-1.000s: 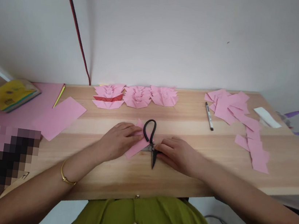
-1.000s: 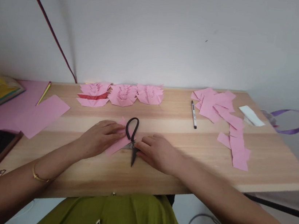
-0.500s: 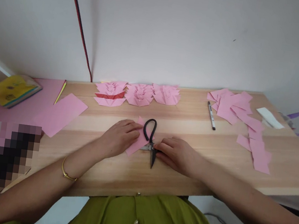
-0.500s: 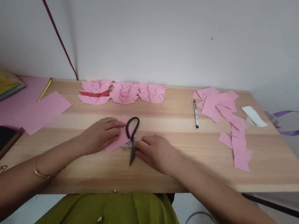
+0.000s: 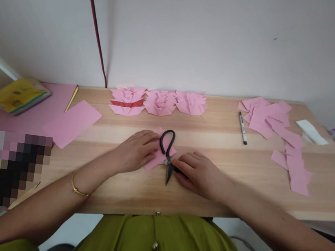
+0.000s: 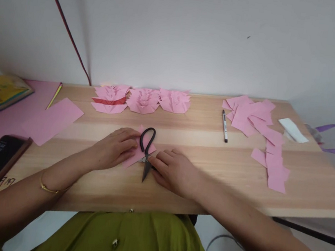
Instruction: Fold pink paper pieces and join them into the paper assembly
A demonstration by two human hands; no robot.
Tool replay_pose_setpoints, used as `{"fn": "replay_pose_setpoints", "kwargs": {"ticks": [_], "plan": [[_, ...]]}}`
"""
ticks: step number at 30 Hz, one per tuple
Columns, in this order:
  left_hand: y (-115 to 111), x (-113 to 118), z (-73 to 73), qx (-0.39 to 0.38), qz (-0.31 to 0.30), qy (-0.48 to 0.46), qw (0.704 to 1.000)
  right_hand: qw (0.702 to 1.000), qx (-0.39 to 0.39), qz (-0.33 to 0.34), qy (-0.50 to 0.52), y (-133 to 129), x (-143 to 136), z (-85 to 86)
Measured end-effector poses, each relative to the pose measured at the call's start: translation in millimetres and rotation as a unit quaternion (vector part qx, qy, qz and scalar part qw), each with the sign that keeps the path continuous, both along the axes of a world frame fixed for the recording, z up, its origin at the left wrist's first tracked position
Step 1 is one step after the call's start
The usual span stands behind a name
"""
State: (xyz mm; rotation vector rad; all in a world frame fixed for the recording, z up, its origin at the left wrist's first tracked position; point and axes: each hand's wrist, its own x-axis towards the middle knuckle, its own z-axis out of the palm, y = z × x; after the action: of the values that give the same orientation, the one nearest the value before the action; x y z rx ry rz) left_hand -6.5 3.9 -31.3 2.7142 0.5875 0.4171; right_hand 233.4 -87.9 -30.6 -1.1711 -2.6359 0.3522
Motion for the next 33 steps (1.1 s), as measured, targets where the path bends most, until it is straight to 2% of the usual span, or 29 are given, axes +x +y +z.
{"fn": "replay_pose_setpoints", "kwargs": {"ticks": [20, 28, 33], "plan": [[-2, -2, -3.3, 0.028, 0.025, -0.002, 0.999, 1.0, -0.023, 0.013, 0.006, -6, -11, 3.8], [-3, -2, -4.6, 0.039, 0.03, -0.006, 0.999, 1.0, -0.021, 0.016, 0.005, -4, -26, 5.0], [-1, -5, -9.1, 0.037, 0.037, 0.002, 0.999, 0.999, -0.04, 0.032, 0.017, -11, -11, 8.2]]}}
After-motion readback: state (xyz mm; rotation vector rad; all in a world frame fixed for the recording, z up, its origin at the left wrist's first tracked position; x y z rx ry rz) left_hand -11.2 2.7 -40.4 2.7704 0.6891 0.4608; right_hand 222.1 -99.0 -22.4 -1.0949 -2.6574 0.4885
